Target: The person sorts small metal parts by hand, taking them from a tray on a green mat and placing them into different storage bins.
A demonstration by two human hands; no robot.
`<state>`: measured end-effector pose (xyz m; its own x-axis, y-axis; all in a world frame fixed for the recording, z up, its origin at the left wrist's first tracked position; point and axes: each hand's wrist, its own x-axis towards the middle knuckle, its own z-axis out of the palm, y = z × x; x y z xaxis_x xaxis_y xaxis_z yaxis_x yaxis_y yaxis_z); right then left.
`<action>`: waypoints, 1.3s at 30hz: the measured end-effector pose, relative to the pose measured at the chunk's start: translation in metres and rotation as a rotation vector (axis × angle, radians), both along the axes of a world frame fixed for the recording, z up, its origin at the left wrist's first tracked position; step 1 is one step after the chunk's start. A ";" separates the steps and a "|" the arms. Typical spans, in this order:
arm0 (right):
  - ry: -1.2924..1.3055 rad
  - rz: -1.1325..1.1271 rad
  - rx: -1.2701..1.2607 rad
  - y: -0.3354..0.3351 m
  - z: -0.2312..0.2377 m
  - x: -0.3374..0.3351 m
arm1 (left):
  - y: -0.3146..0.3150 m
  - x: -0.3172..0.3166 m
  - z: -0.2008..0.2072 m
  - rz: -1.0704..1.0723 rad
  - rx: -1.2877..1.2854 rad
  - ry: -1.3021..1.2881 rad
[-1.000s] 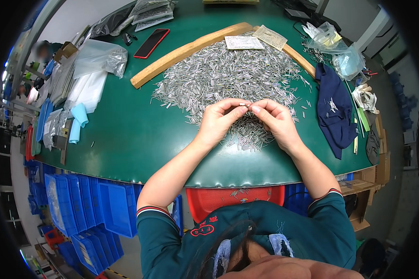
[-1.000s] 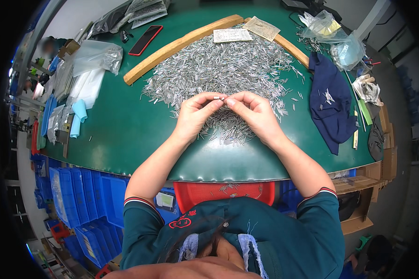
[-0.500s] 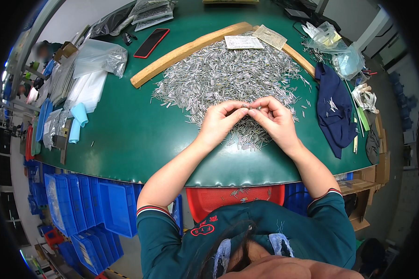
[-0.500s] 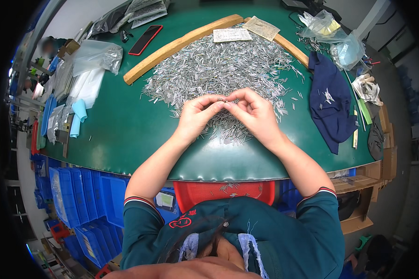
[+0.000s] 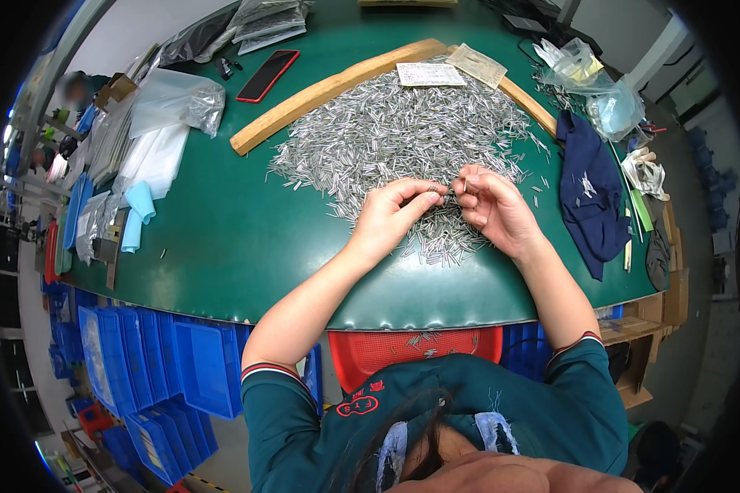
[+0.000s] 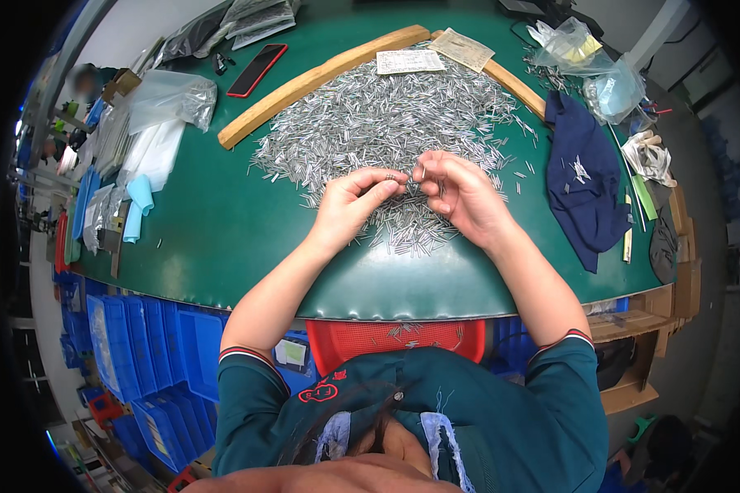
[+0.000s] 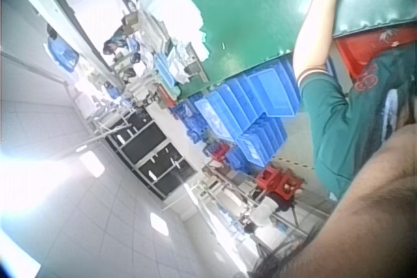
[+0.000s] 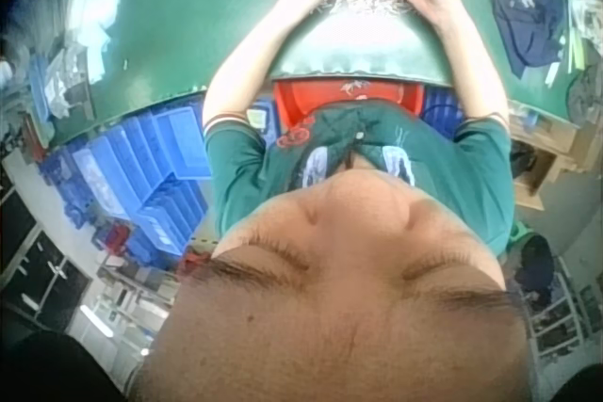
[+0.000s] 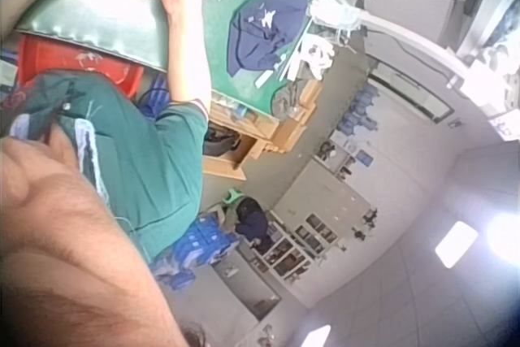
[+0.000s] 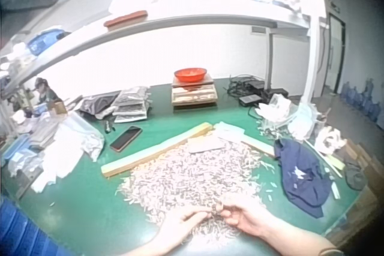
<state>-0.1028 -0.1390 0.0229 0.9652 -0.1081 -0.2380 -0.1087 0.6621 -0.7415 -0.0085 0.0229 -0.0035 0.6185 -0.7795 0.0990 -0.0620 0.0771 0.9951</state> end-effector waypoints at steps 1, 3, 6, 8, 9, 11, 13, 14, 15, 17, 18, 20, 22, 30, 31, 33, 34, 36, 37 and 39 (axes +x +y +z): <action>0.007 0.031 -0.003 0.000 0.000 -0.001 | 0.000 -0.001 0.001 0.001 0.028 -0.055; 0.003 0.059 0.065 -0.003 -0.004 -0.001 | 0.000 -0.001 0.004 0.000 0.055 -0.109; -0.001 0.093 -0.005 0.002 -0.003 0.000 | 0.001 -0.002 0.006 0.019 0.102 -0.236; -0.084 -0.041 -0.633 0.012 -0.009 0.002 | 0.001 -0.003 0.007 0.056 0.164 -0.394; -0.086 -0.018 -0.813 0.012 -0.005 -0.001 | 0.001 -0.002 0.005 0.055 0.164 -0.393; -0.193 -0.142 -1.222 0.018 -0.005 -0.003 | 0.000 -0.001 -0.001 0.120 0.115 -0.541; -0.266 -0.179 -1.358 0.019 -0.004 -0.003 | 0.001 -0.001 -0.001 0.122 0.142 -0.610; -0.340 -0.218 -1.492 0.019 -0.003 -0.003 | 0.001 -0.001 -0.001 0.123 0.169 -0.680; -0.340 -0.218 -1.493 0.019 -0.003 -0.003 | 0.001 0.000 -0.001 0.123 0.168 -0.680; -0.351 -0.218 -1.531 0.019 -0.004 -0.003 | 0.001 0.000 -0.002 0.126 0.226 -0.788; -0.351 -0.218 -1.532 0.019 -0.004 -0.003 | 0.001 0.000 -0.002 0.126 0.225 -0.788; -0.375 -0.196 -1.568 0.019 -0.004 -0.003 | 0.002 -0.001 -0.004 0.169 0.212 -0.916; -0.269 -0.174 -1.302 0.019 -0.009 -0.002 | 0.002 -0.002 -0.002 0.159 0.220 -0.905; 0.015 0.142 0.392 -0.012 -0.009 0.002 | 0.003 -0.001 0.010 0.137 0.141 -0.544; 0.028 0.156 0.504 -0.010 -0.008 0.003 | 0.003 0.000 0.008 0.137 0.140 -0.544; 0.022 0.129 0.488 -0.007 0.000 0.003 | 0.003 0.001 0.005 0.137 0.042 -0.339; 0.063 0.068 0.455 -0.005 0.004 0.003 | 0.002 0.001 0.006 0.137 0.042 -0.339; 0.095 0.011 0.391 -0.004 0.006 0.003 | 0.002 0.001 0.007 0.126 0.029 -0.248; 0.095 0.012 0.391 -0.004 0.003 0.003 | 0.002 0.001 0.006 0.127 0.029 -0.248; 0.055 0.088 0.207 -0.004 -0.002 0.002 | 0.002 0.002 0.004 0.125 0.038 -0.226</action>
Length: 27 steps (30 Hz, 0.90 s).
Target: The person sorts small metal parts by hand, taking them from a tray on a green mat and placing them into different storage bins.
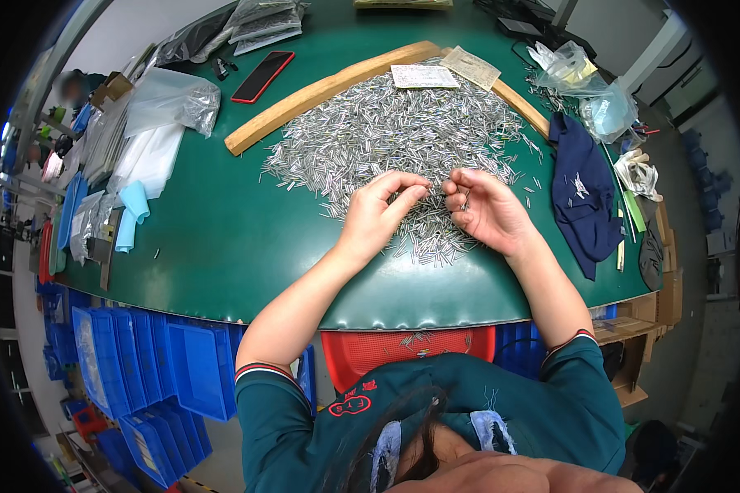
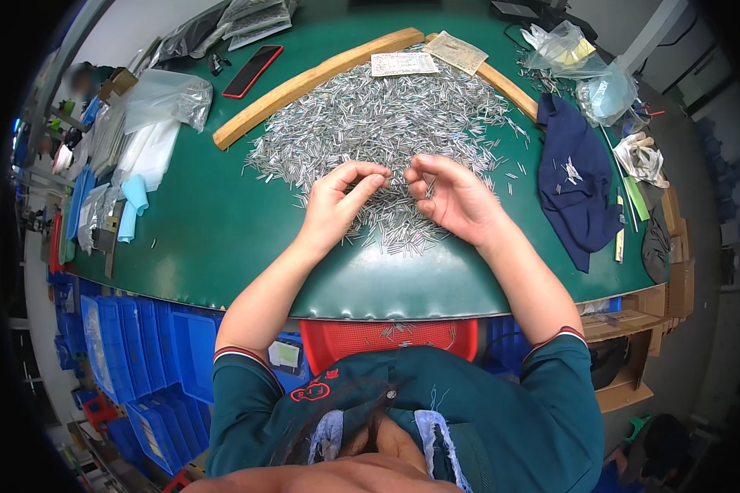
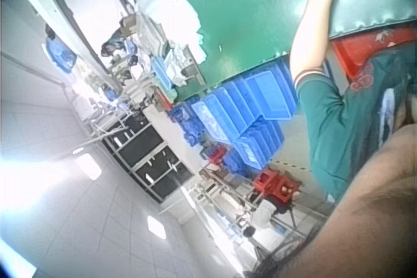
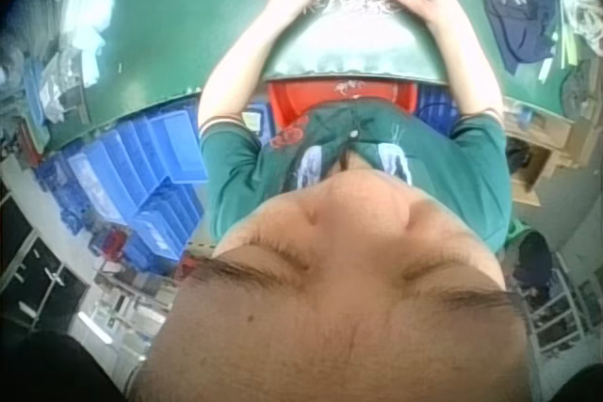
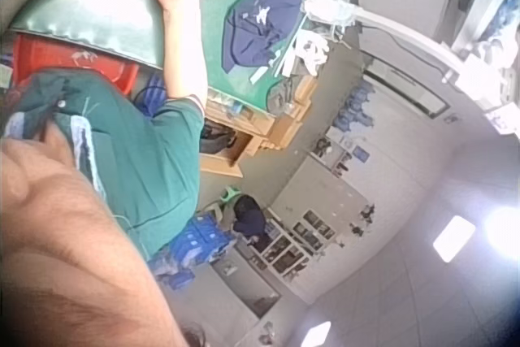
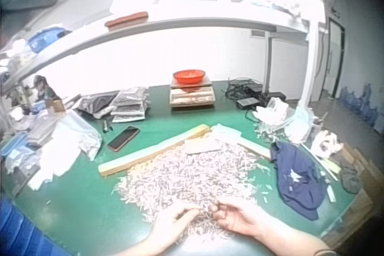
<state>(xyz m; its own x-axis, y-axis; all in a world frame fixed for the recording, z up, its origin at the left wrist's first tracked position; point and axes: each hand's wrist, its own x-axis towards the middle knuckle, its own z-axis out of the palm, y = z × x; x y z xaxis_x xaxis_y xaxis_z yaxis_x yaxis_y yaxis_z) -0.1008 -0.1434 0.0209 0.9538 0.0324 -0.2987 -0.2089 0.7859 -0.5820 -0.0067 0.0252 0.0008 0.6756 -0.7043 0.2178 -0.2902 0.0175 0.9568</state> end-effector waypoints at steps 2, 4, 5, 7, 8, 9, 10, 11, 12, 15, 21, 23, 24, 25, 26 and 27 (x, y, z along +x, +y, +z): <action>-0.011 0.008 -0.226 0.004 0.001 -0.001 | 0.000 -0.001 0.001 0.016 0.004 -0.035; -0.021 0.015 -0.453 0.009 0.003 -0.002 | 0.000 -0.001 0.004 0.031 0.008 -0.070; -0.026 0.026 -0.582 0.011 0.004 -0.002 | 0.000 -0.001 0.006 0.065 0.065 -0.366; -0.030 0.027 -0.800 0.015 0.002 -0.003 | 0.000 -0.002 0.007 0.100 0.121 -0.662; -0.030 0.028 -0.800 0.015 0.001 -0.003 | -0.001 -0.004 0.006 0.117 0.073 -0.708; -0.009 0.046 -0.732 0.015 0.001 -0.003 | -0.001 -0.004 0.006 0.134 0.025 -0.754; 0.012 0.063 -0.664 0.014 0.000 -0.003 | -0.001 -0.005 0.006 0.134 0.024 -0.754; 0.012 0.063 -0.665 0.012 -0.001 -0.003 | -0.001 -0.006 0.008 0.139 0.012 -0.742; 0.022 0.085 -0.454 0.010 -0.003 -0.003 | -0.001 -0.006 0.008 0.143 -0.001 -0.730; 0.035 0.133 -0.242 0.010 -0.004 -0.003 | -0.001 -0.006 0.007 0.144 -0.028 -0.678; 0.046 0.156 -0.298 0.014 -0.004 -0.003 | 0.000 -0.007 0.010 0.146 -0.037 -0.689; 0.041 0.147 -0.320 0.014 -0.004 -0.002 | 0.000 -0.006 0.010 0.152 -0.039 -0.703; 0.037 0.145 -0.326 0.014 -0.004 -0.002 | -0.001 -0.006 0.010 0.157 -0.042 -0.718; 0.035 0.143 -0.331 0.014 -0.005 -0.002 | -0.001 -0.005 0.010 0.157 -0.041 -0.717; 0.036 0.143 -0.331 0.014 -0.005 -0.002 | -0.001 -0.005 0.009 0.158 -0.042 -0.719; 0.037 0.143 -0.338 0.014 -0.004 -0.002 | -0.001 -0.005 0.009 0.158 -0.043 -0.720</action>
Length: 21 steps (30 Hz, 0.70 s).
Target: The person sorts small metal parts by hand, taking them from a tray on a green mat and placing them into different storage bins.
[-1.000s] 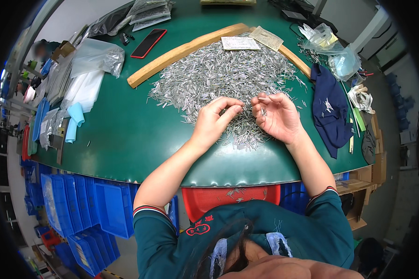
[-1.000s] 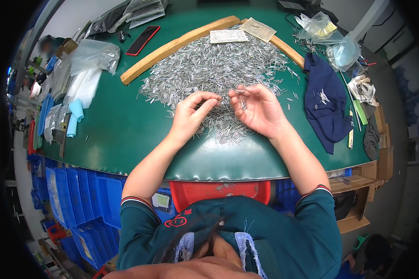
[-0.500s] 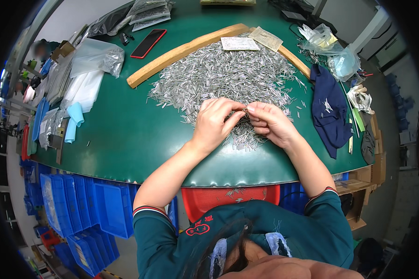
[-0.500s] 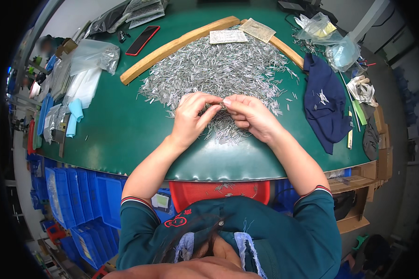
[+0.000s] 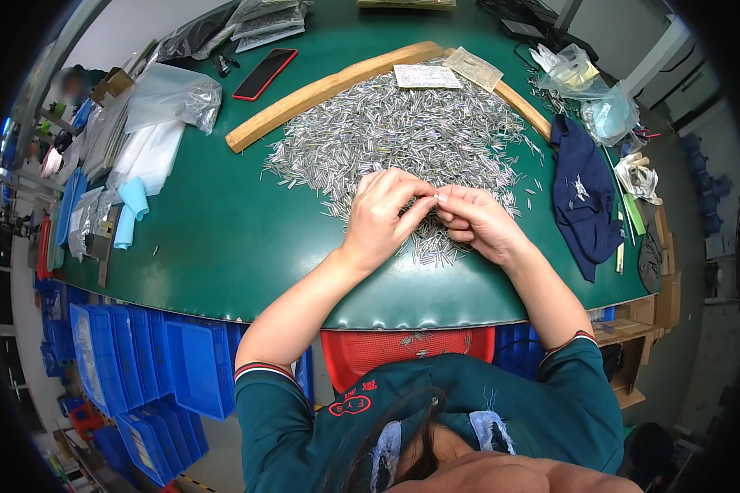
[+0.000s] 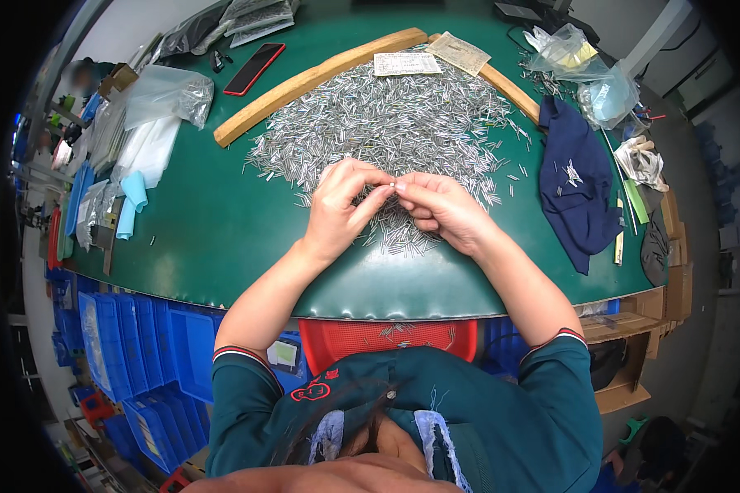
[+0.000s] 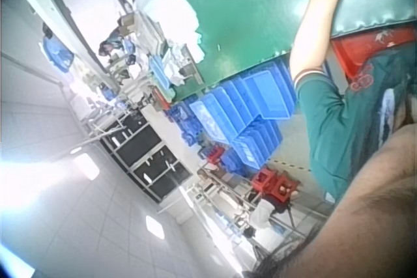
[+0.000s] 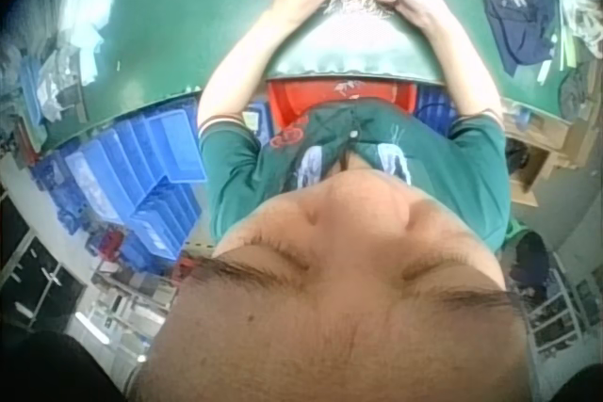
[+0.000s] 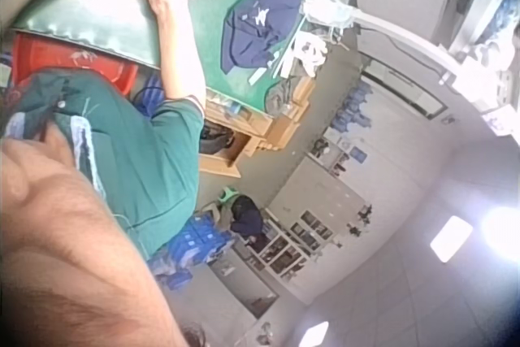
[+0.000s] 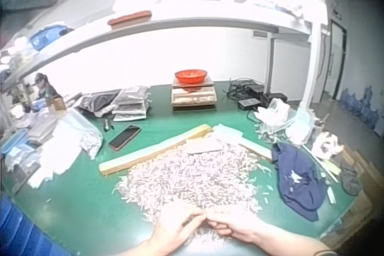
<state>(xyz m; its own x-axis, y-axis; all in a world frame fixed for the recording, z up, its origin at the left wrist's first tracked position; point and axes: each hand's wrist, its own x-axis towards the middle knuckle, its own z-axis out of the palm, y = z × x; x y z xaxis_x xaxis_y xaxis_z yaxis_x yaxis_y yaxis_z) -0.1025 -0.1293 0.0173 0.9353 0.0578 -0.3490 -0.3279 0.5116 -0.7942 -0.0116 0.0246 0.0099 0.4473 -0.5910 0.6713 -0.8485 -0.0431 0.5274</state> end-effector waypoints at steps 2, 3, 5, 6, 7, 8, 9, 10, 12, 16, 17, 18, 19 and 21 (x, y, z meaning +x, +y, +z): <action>0.001 -0.001 -0.008 0.000 0.000 -0.001 | 0.000 0.000 0.000 -0.001 0.002 -0.006; -0.004 -0.001 -0.005 0.000 0.000 -0.001 | 0.000 0.000 0.000 -0.002 0.003 -0.012; -0.008 -0.002 -0.003 0.000 -0.001 -0.001 | 0.000 -0.001 0.000 -0.001 0.003 -0.015; -0.007 -0.005 -0.004 0.000 -0.001 -0.002 | 0.000 -0.001 0.000 0.001 0.003 -0.018; -0.005 -0.008 -0.006 0.000 0.000 -0.002 | 0.000 -0.001 0.000 0.001 0.003 -0.018; -0.005 -0.007 -0.006 0.001 0.000 -0.002 | 0.001 -0.001 0.000 0.002 0.006 -0.021; -0.003 -0.014 -0.010 0.001 0.000 -0.002 | 0.001 -0.001 0.000 0.003 0.009 -0.024; -0.002 -0.020 -0.014 0.001 0.000 -0.002 | 0.001 -0.001 0.001 0.003 0.009 -0.024; -0.002 -0.017 -0.012 0.001 0.000 -0.001 | 0.001 -0.001 0.002 0.005 0.008 -0.029; 0.003 0.004 0.037 -0.001 -0.002 -0.001 | 0.001 -0.001 0.000 -0.005 0.003 -0.035; 0.001 -0.001 0.037 -0.001 -0.001 -0.001 | 0.001 -0.001 0.001 -0.007 0.014 -0.032; 0.010 0.008 0.051 -0.001 -0.001 0.000 | 0.002 -0.001 0.001 -0.010 0.024 -0.031; 0.020 0.012 0.064 -0.002 -0.001 -0.001 | 0.001 -0.001 0.001 -0.022 0.022 -0.033; 0.034 -0.004 0.122 -0.002 -0.001 0.000 | 0.000 -0.002 0.002 -0.019 0.011 -0.014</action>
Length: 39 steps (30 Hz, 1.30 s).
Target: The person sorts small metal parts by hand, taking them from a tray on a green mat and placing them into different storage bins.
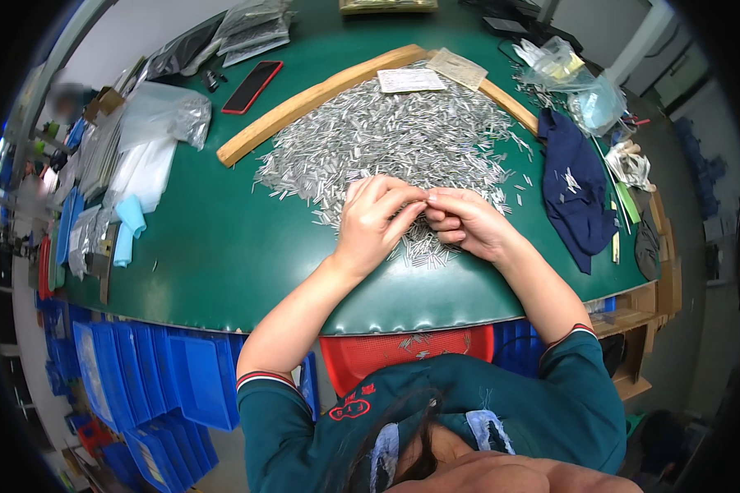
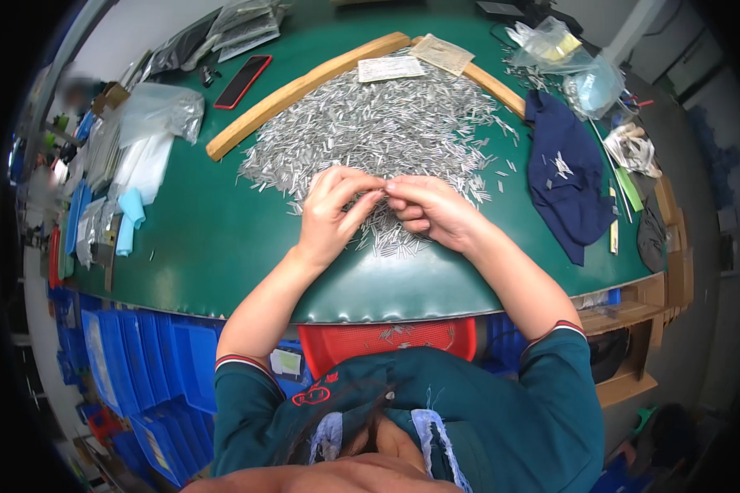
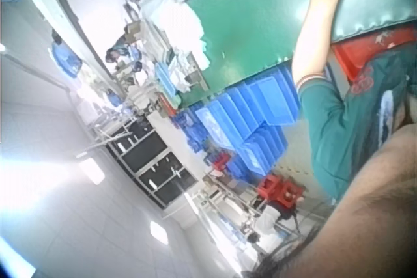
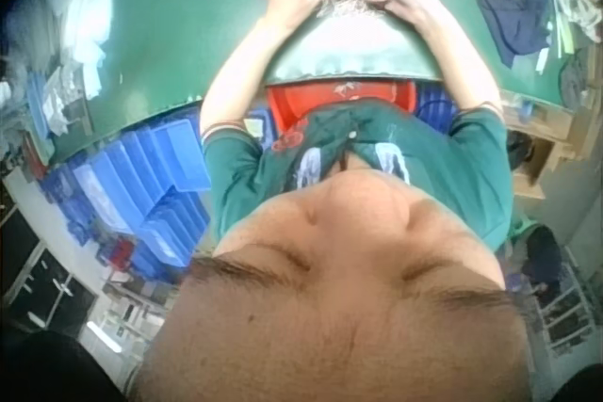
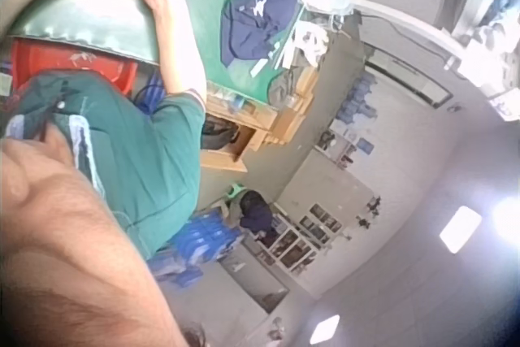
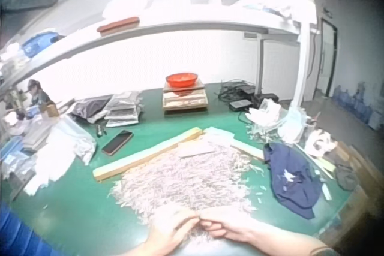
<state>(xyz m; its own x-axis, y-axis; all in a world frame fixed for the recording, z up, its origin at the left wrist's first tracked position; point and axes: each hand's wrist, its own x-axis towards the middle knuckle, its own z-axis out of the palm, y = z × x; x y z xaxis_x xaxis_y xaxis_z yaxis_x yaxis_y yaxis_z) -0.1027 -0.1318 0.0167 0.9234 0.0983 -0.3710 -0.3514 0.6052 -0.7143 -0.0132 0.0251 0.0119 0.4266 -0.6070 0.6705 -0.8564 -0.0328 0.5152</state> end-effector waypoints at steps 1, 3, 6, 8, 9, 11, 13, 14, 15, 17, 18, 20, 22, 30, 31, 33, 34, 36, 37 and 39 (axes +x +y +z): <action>0.016 -0.012 0.060 -0.002 0.000 0.000 | 0.000 0.000 0.002 -0.012 0.013 -0.001; 0.030 -0.104 0.318 -0.014 -0.004 0.006 | -0.001 0.000 0.001 -0.005 0.032 0.018; -0.093 -0.334 0.618 -0.042 -0.011 0.010 | 0.000 0.002 -0.002 -0.001 0.076 0.030; -0.114 -0.576 0.676 -0.059 -0.011 0.009 | -0.001 0.003 -0.002 0.014 0.119 0.008; -0.162 -0.684 0.707 -0.069 -0.010 0.007 | -0.002 0.003 -0.002 0.021 0.135 -0.007; -0.280 -0.900 0.719 -0.090 -0.012 0.002 | -0.002 0.004 -0.004 0.017 0.144 -0.011; -0.361 -1.047 0.725 -0.105 -0.012 -0.005 | -0.002 0.006 -0.005 0.027 0.168 0.008; -0.367 -1.057 0.725 -0.107 -0.012 -0.006 | -0.002 0.006 -0.004 0.016 0.168 0.005; -0.381 -1.056 0.717 -0.107 -0.012 -0.006 | -0.002 0.007 -0.004 0.037 0.192 -0.033; -0.399 -0.969 0.672 -0.101 -0.015 -0.003 | 0.002 0.011 -0.005 0.079 0.258 -0.056; -0.391 -0.866 0.672 -0.096 -0.017 -0.002 | 0.002 0.012 -0.003 0.080 0.260 -0.057; -0.294 -0.659 0.775 -0.082 -0.015 0.002 | 0.007 0.014 0.000 0.209 0.421 -0.198; -0.259 -0.568 0.766 -0.068 -0.014 0.004 | 0.009 0.018 -0.003 0.257 0.504 -0.159; -0.084 -0.377 0.573 -0.023 -0.001 0.006 | 0.002 0.012 -0.011 0.049 0.509 -0.128; -0.051 -0.325 0.462 -0.019 -0.001 0.006 | 0.001 0.012 -0.011 0.022 0.517 -0.120; -0.007 -0.264 0.234 -0.010 0.004 0.004 | 0.001 0.012 -0.013 0.045 0.499 -0.119; -0.004 -0.251 0.236 -0.007 0.005 0.003 | 0.002 0.013 -0.013 0.059 0.473 -0.125; -0.042 -0.210 0.059 -0.003 0.008 0.002 | 0.002 0.014 -0.013 0.084 0.420 -0.103; -0.034 -0.227 -0.016 -0.001 0.011 0.002 | 0.001 0.015 -0.012 0.093 0.364 -0.086; -0.043 -0.199 -0.119 0.000 0.009 0.002 | 0.001 0.015 -0.010 0.115 0.268 -0.039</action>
